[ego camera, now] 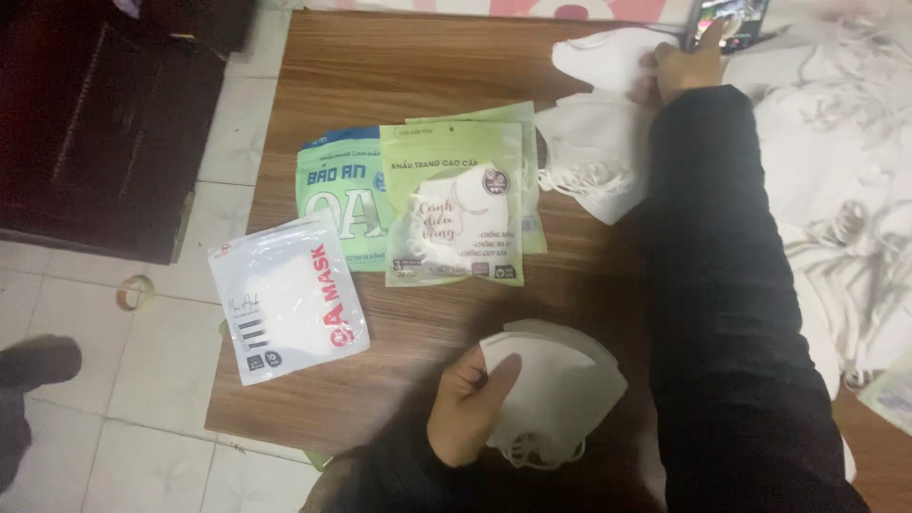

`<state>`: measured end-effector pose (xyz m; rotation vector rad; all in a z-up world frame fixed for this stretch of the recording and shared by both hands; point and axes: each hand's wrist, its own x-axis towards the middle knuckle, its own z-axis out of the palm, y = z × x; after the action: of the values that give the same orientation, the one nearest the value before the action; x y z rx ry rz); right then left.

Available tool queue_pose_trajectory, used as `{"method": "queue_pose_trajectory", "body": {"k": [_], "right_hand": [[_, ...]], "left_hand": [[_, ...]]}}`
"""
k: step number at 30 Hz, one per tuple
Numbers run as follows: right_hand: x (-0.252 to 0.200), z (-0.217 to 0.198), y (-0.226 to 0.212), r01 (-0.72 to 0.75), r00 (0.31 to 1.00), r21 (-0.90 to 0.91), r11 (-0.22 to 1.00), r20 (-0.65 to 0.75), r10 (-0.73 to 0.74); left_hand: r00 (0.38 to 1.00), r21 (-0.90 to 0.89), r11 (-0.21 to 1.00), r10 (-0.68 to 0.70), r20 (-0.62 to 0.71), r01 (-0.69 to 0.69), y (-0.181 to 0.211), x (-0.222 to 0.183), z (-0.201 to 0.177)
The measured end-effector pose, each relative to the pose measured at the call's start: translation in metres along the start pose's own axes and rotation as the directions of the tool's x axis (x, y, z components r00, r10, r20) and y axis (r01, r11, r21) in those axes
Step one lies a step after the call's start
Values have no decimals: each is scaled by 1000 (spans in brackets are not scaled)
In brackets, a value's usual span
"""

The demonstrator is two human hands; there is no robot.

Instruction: Inspecting and stacking white face masks on a wooden table

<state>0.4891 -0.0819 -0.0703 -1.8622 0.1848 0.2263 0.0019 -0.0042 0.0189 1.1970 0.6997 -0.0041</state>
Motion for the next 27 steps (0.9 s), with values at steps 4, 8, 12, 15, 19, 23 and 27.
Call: {"method": "queue_pose_trajectory", "body": {"k": [4, 8, 12, 15, 19, 23, 27], "right_hand": [[14, 9, -2, 22, 994, 182, 983, 98, -41], [11, 9, 9, 284, 957, 179, 942, 4, -289], [26, 19, 46, 358, 928, 243, 902, 15, -372], [28, 26, 61, 489, 866, 92, 868, 69, -495], [-17, 12, 33, 456, 880, 46, 889, 128, -458], [-55, 7, 3, 427, 896, -21, 904, 144, -420], [-60, 5, 19, 765, 591, -459, 451, 223, -776]], "left_hand": [[993, -88, 992, 101, 63, -95, -28, 10, -3], [999, -33, 999, 37, 12, -36, -14, 5, -1], [999, 10, 1000, 23, 35, -24, -19, 4, -1], [990, -22, 994, 105, 93, -103, -46, 11, -6], [999, -63, 998, -24, 36, 26, -15, -4, 3], [995, -29, 998, 60, 81, -57, -19, 0, 0], [995, -52, 997, 53, 82, -49, -49, 8, -3]]}}
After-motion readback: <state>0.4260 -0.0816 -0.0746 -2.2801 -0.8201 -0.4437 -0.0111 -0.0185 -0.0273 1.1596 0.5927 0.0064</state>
